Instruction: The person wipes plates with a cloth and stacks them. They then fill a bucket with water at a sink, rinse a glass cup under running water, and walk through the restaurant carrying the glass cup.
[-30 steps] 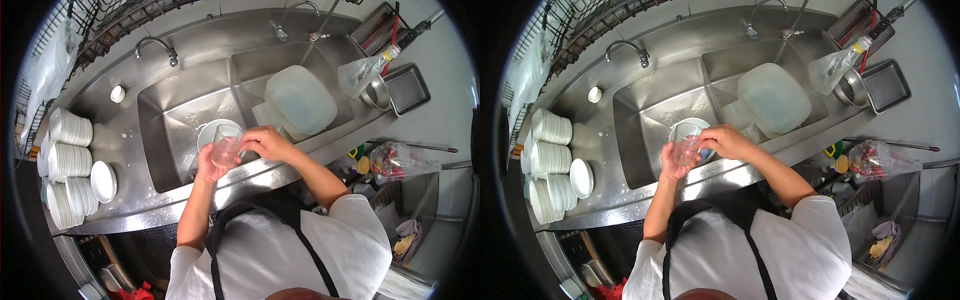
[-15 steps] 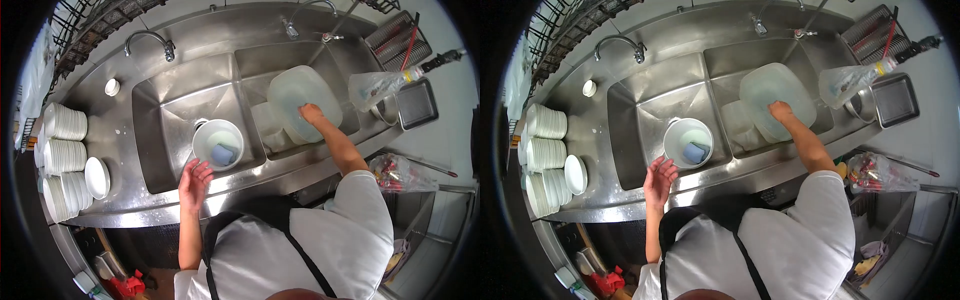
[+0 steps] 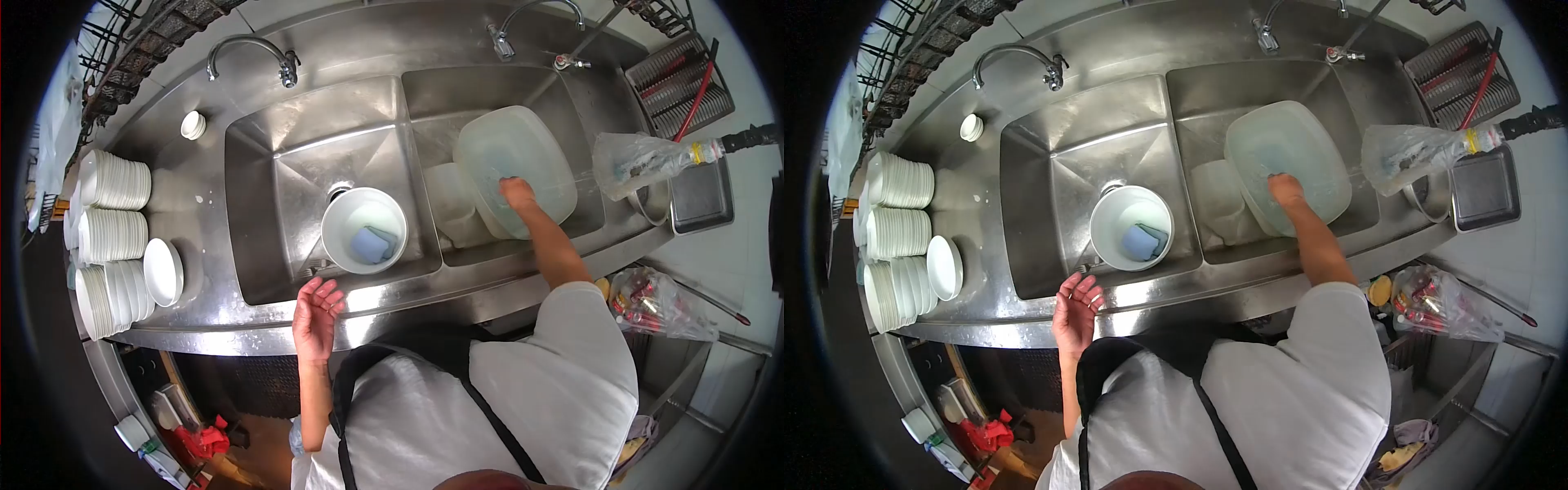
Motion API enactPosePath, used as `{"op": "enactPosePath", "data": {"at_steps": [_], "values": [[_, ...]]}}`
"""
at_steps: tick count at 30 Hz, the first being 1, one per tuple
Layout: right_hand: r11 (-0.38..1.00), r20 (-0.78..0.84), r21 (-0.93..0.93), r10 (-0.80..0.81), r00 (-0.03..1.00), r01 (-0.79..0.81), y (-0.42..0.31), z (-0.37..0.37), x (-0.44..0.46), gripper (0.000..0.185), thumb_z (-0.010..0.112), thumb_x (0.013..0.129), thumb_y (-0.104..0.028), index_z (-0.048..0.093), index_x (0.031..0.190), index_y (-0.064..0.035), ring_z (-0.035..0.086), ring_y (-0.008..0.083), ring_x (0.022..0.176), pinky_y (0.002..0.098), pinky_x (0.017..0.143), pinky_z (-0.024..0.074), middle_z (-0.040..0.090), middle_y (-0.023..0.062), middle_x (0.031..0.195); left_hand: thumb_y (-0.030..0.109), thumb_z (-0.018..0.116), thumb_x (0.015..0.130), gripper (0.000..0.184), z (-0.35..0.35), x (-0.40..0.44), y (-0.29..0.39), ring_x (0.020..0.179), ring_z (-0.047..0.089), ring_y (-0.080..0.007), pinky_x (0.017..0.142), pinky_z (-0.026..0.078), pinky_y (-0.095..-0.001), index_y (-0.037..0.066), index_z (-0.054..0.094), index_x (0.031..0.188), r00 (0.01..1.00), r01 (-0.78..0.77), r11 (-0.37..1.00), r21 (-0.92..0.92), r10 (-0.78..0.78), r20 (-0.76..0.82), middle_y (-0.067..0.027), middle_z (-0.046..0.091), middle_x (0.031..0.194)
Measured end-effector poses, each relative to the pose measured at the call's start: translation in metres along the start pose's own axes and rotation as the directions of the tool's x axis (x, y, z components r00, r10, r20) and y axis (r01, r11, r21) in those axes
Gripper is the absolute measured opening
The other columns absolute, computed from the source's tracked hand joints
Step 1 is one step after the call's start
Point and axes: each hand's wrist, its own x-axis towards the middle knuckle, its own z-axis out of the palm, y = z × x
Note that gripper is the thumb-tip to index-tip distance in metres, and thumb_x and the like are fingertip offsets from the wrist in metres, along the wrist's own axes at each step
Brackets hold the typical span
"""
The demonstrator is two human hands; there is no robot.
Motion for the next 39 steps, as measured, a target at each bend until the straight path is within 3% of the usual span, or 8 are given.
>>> {"op": "enactPosePath", "data": {"at_steps": [5, 8, 14, 22, 25, 28, 32, 39], "values": [[0.989, -0.462, 0.131, 0.004, 0.887, 0.063, -0.016, -0.067, -0.045, 0.009, 0.053, 0.088, -0.008, 0.062, 0.086, -0.0087, 0.063, 0.0341, 0.076, 0.0442, 0.07, 0.0514, 0.062, 0.015, 0.082, 0.034, 0.062, 0.093, 0.05, 0.012, 0.015, -0.004, 0.107, 0.056, -0.0203, 0.093, 0.045, -0.0346, 0.005, 0.046, 0.131, 1.0, 0.008, 0.969, 0.246, -0.012, 0.012, -0.0118, 0.057, 0.123], [0.978, -0.567, 0.133, -0.058, 0.822, 0.161, -0.053, -0.126, -0.07, 0.005, 0.057, 0.087, -0.01, 0.062, 0.085, -0.0078, 0.061, 0.0346, 0.074, 0.0435, 0.067, 0.0499, 0.061, 0.0154, 0.079, 0.006, 0.07, 0.084, 0.054, 0.027, 0.036, -0.01, 0.108, 0.055, -0.0182, 0.095, 0.045, -0.0337, 0.005, 0.046, 0.132, 0.995, -0.002, 0.916, 0.402, -0.039, 0.093, -0.0099, 0.057, 0.121], [0.813, -0.546, 0.29, -0.292, 0.785, 0.504, -0.155, -0.227, -0.13, 0.004, 0.066, 0.083, -0.008, 0.063, 0.085, -0.006, 0.06, 0.0333, 0.071, 0.0411, 0.063, 0.0479, 0.06, 0.0137, 0.077, 0.017, 0.085, 0.07, 0.084, 0.104, 0.083, -0.001, 0.118, 0.053, -0.024, 0.099, 0.043, -0.0387, 0.006, 0.037, 0.138, 0.878, -0.465, 0.425, 0.777, 0.11, 0.466, -0.0171, 0.054, 0.127], [0.498, -0.631, 0.409, -0.452, 0.631, 0.765, -0.278, -0.209, -0.145, 0.027, 0.069, 0.082, -0.006, 0.066, 0.108, -0.007, 0.062, 0.0281, 0.069, 0.0372, 0.063, 0.0505, 0.065, 0.0114, 0.08, 0.01, 0.081, 0.071, 0.09, 0.082, 0.1, 0.006, 0.101, 0.061, -0.0212, 0.084, 0.054, -0.0349, 0.005, 0.026, 0.143, 0.89, -0.379, 0.834, 0.402, 0.209, 0.406, -0.015, 0.052, 0.121], [0.52, -0.603, 0.557, -0.282, 0.746, 0.647, -0.287, -0.205, -0.146, 0.031, 0.069, 0.083, -0.006, 0.064, 0.113, -0.0071, 0.062, 0.0225, 0.066, 0.034, 0.061, 0.0503, 0.065, 0.0107, 0.078, 0.005, 0.077, 0.073, 0.081, 0.035, 0.117, 0.006, 0.1, 0.061, -0.0207, 0.083, 0.054, -0.0361, 0.004, 0.031, 0.14, 0.981, -0.168, 0.905, 0.39, 0.116, 0.154, -0.014, 0.055, 0.113], [0.559, -0.509, 0.68, -0.107, 0.854, 0.475, -0.263, -0.191, -0.132, 0.027, 0.069, 0.085, -0.009, 0.064, 0.112, -0.0055, 0.057, 0.0151, 0.062, 0.0276, 0.059, 0.0471, 0.064, 0.0082, 0.073, 0.025, 0.072, 0.08, 0.064, 0.005, 0.131, 0.021, 0.087, 0.065, -0.0269, 0.08, 0.055, -0.0391, 0.005, 0.04, 0.132, 1.0, 0.01, 0.987, 0.159, -0.013, 0.015, -0.0161, 0.059, 0.112], [0.631, -0.348, 0.749, 0.115, 0.93, 0.203, -0.215, -0.158, -0.107, 0.02, 0.069, 0.087, -0.019, 0.065, 0.099, -0.0034, 0.058, 0.0178, 0.062, 0.0311, 0.062, 0.0484, 0.064, 0.0098, 0.068, 0.041, 0.069, 0.081, 0.064, 0.003, 0.133, 0.051, 0.087, 0.063, -0.0289, 0.08, 0.055, -0.0389, -0.002, 0.046, 0.123, 0.984, 0.147, 0.952, -0.268, -0.169, -0.059, -0.0207, 0.059, 0.107], [0.771, -0.211, 0.602, -0.096, 0.973, 0.207, -0.225, -0.142, -0.104, 0.019, 0.068, 0.086, -0.02, 0.065, 0.09, -0.0017, 0.064, 0.0277, 0.071, 0.0387, 0.068, 0.0503, 0.068, 0.0142, 0.078, 0.052, 0.067, 0.079, 0.075, -0.02, 0.127, 0.073, 0.092, 0.063, -0.0297, 0.081, 0.055, -0.0364, -0.012, 0.05, 0.114, 0.967, 0.129, 0.815, -0.565, -0.229, -0.109, -0.0241, 0.061, 0.108]]}}
